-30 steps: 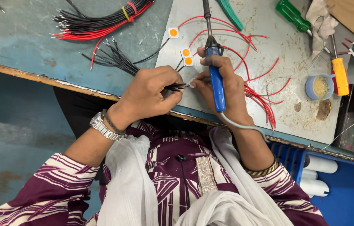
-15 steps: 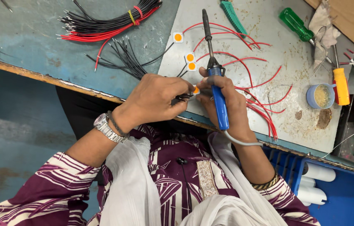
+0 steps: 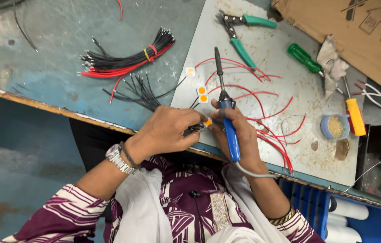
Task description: The person solders black wires to small square LED modules on a workbench. They strip wire ends, apply flux, and use a soldering iron to attach each wire to the LED pads. Completed units are set aside on the bench.
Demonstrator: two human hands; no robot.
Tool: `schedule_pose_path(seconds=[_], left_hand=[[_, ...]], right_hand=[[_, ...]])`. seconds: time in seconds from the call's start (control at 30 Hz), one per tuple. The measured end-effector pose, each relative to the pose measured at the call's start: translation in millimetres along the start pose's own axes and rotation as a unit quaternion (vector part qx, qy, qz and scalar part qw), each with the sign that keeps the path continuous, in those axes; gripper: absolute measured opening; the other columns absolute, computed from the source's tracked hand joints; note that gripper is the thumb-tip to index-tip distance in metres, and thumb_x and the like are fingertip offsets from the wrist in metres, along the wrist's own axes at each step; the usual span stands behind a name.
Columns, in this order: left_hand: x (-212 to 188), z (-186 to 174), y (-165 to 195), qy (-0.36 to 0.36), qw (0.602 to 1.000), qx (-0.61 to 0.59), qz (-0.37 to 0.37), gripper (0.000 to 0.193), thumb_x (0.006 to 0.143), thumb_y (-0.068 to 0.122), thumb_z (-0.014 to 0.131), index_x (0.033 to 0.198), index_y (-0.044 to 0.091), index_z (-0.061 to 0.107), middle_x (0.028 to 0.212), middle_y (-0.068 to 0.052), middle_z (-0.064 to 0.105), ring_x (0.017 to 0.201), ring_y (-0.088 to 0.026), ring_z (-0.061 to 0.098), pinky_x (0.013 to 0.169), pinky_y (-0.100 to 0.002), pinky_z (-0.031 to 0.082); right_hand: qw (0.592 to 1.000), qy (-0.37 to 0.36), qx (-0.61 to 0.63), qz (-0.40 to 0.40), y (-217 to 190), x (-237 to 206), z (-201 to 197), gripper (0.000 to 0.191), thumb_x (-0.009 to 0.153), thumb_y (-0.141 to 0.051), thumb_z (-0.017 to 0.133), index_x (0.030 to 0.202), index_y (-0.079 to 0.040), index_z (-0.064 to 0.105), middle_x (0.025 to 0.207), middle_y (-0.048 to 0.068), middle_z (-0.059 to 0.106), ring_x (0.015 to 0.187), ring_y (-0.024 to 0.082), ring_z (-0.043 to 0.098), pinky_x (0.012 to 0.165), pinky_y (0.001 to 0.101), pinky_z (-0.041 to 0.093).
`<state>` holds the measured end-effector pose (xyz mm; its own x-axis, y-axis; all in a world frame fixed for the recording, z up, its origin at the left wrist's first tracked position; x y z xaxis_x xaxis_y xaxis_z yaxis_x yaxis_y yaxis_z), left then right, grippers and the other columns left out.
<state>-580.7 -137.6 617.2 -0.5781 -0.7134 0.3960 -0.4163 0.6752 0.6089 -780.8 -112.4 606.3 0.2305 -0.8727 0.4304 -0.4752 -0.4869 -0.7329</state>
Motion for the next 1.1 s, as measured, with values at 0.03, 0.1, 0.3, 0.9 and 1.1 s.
schedule_pose_path(seconds=[0.03, 0.1, 0.3, 0.9, 1.1], left_hand=[[-0.6, -0.2, 0.2, 0.005, 1.0, -0.002, 0.005, 0.022, 0.08, 0.018, 0.071, 0.099, 0.006, 0.07, 0.089, -0.008, 0.072, 0.072, -0.029, 0.07, 0.06, -0.04, 0.054], [-2.5, -0.5, 0.2, 0.012, 1.0, -0.007, 0.012, 0.021, 0.081, 0.017, 0.07, 0.099, 0.006, 0.069, 0.095, -0.007, 0.074, 0.072, -0.028, 0.071, 0.06, -0.039, 0.055], [-2.5, 3.9, -0.2, -0.006, 0.999, 0.029, 0.018, 0.024, 0.081, 0.016, 0.071, 0.103, 0.006, 0.069, 0.091, -0.007, 0.073, 0.072, -0.028, 0.071, 0.06, -0.04, 0.055], [0.9, 10.7, 1.3, -0.03, 0.996, 0.083, 0.022, 0.027, 0.08, 0.02, 0.073, 0.104, 0.007, 0.068, 0.088, -0.005, 0.069, 0.068, -0.029, 0.068, 0.057, -0.042, 0.053], [0.3, 14.7, 5.1, -0.007, 0.993, 0.109, 0.039, 0.027, 0.079, 0.021, 0.074, 0.1, 0.006, 0.067, 0.089, -0.005, 0.067, 0.064, -0.027, 0.066, 0.056, -0.042, 0.052]], right_hand=[[1.0, 0.0, 0.003, -0.004, -0.3, -0.2, 0.3, 0.045, 0.087, 0.004, 0.079, 0.121, -0.009, 0.053, 0.13, 0.016, 0.07, 0.118, 0.029, 0.073, 0.091, 0.0341, 0.062], [1.0, -0.001, 0.01, -0.009, -0.4, -1.4, 1.4, 0.044, 0.088, 0.004, 0.078, 0.121, -0.009, 0.052, 0.129, 0.015, 0.07, 0.12, 0.029, 0.072, 0.09, 0.0333, 0.063], [0.998, -0.001, -0.034, -0.047, 1.2, -1.8, 0.0, 0.046, 0.083, 0.007, 0.078, 0.119, -0.009, 0.053, 0.118, 0.01, 0.072, 0.12, 0.03, 0.071, 0.093, 0.0363, 0.06], [0.98, 0.145, 0.128, 0.037, 11.1, -41.6, -62.5, 0.04, 0.11, -0.018, 0.069, 0.141, 0.001, 0.054, 0.118, 0.022, 0.073, 0.094, 0.018, 0.07, 0.084, 0.0275, 0.059], [0.931, 0.318, 0.176, -0.006, 14.4, -53.8, -111.8, 0.048, 0.096, -0.028, 0.075, 0.128, 0.001, 0.055, 0.1, 0.023, 0.071, 0.064, 0.019, 0.067, 0.056, 0.027, 0.057]])
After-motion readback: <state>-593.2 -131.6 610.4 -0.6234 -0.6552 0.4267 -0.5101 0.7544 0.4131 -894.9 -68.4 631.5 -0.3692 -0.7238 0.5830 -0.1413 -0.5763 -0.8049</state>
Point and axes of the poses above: each hand's wrist, its own x-axis towards the middle knuckle, its own z-axis out of the palm, y = z × x, the point moved 2 cm from there along x, towards the middle knuckle
